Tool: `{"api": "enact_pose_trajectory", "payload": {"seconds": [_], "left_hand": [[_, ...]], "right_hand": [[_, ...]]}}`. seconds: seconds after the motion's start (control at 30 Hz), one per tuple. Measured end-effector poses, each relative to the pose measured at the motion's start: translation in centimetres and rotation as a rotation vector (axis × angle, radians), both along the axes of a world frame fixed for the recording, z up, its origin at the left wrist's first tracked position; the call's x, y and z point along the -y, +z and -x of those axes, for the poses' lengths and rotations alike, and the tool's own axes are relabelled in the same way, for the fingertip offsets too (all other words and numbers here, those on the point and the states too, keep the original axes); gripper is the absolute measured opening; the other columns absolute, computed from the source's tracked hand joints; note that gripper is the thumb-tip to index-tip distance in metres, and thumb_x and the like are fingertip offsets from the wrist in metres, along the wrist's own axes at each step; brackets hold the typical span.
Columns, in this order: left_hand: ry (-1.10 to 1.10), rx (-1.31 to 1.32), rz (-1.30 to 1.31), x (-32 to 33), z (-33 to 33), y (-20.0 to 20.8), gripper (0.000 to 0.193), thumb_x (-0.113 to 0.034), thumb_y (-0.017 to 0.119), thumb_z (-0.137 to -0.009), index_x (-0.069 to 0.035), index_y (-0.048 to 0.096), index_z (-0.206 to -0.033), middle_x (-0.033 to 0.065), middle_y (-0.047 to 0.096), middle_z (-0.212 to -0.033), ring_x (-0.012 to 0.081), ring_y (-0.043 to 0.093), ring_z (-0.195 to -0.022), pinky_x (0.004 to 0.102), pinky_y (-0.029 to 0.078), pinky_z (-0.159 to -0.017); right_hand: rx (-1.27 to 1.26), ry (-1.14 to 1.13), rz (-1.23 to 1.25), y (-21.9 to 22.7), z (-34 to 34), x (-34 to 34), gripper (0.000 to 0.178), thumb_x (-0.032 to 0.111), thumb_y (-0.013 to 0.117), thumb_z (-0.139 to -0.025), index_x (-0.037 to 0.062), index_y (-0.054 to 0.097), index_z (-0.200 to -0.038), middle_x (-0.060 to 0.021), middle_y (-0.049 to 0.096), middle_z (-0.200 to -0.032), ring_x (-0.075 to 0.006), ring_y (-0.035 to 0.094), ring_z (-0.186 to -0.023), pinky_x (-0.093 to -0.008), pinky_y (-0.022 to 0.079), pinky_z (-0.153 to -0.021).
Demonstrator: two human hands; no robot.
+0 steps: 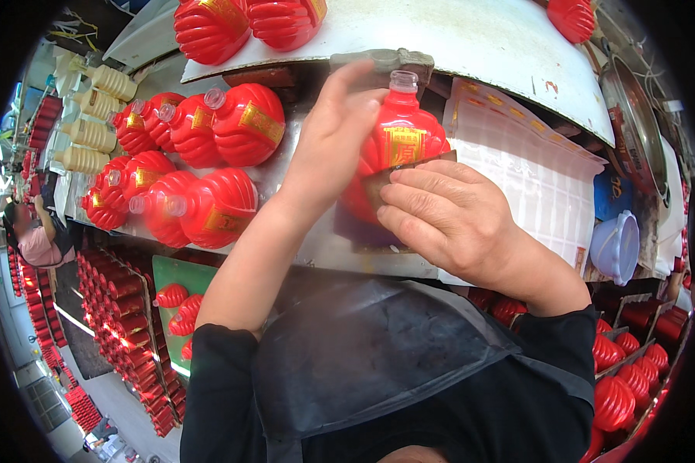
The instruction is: The person repeatedly picks up red plastic bottles, applies a gold label to each bottle's body, smooths the label, and places the labeled bottles on a table. The person then moves the labeled bottles to a green tray and arranges them in rows.
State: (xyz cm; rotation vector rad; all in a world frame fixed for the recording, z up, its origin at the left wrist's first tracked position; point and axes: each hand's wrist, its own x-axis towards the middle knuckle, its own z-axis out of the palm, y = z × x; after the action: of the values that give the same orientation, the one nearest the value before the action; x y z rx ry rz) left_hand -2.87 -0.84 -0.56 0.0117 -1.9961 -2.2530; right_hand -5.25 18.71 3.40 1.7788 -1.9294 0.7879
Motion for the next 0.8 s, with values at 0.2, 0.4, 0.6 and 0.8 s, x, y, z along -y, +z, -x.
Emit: {"api": "enact_pose_trajectory", "payload": {"seconds": [0.2,0.4,0.6,0.8], "left_hand": [[-0.066,-0.025,0.111,0.5,-0.8,-0.2,0.068,-0.009,0.059,-0.102,-0.006,0.025,-0.161,0.0178,0.053,-0.148,0.0209,0.054,-0.132,0.0360,0.042,-0.115],[-0.054,-0.017,-0.082,0.5,-0.8,-0.3,0.070,-0.010,0.060,-0.101,-0.004,0.024,-0.161,0.0203,0.054,-0.146,0.0238,0.053,-0.135,0.0377,0.042,-0.116],[-0.027,-0.056,0.103,0.1,-1.0,-0.1,0.112,-0.022,0.093,-0.074,-0.004,0.024,-0.160,0.0244,0.058,-0.141,0.0293,0.057,-0.133,0.0410,0.045,-0.112],[0.006,-0.040,0.161,-0.2,-0.9,0.3,0.106,-0.015,0.091,-0.074,-0.005,0.027,-0.159,0.0200,0.065,-0.133,0.0279,0.060,-0.130,0.0408,0.047,-0.110]], "right_hand": [[0.389,-0.059,-0.019,0.2,0.6,-1.8,0.023,-0.001,0.076,-0.078,0.0017,0.072,-0.100,-0.0115,0.074,-0.093,-0.0257,0.075,-0.084,-0.0354,0.060,-0.076],[0.341,-0.363,0.138,0.6,3.9,-0.1,0.029,-0.002,0.075,-0.087,0.0023,0.071,-0.115,-0.0140,0.075,-0.100,-0.0249,0.075,-0.088,-0.0319,0.059,-0.077],[0.269,-0.240,0.097,1.8,4.8,0.5,0.031,-0.001,0.075,-0.085,0.0029,0.071,-0.116,-0.0142,0.073,-0.100,-0.0287,0.073,-0.087,-0.0349,0.058,-0.075],[0.137,-0.263,0.083,1.0,4.8,1.1,0.034,0.007,0.077,-0.081,0.0039,0.066,-0.113,-0.0102,0.067,-0.088,-0.0304,0.070,-0.078,-0.0388,0.056,-0.065]]}}
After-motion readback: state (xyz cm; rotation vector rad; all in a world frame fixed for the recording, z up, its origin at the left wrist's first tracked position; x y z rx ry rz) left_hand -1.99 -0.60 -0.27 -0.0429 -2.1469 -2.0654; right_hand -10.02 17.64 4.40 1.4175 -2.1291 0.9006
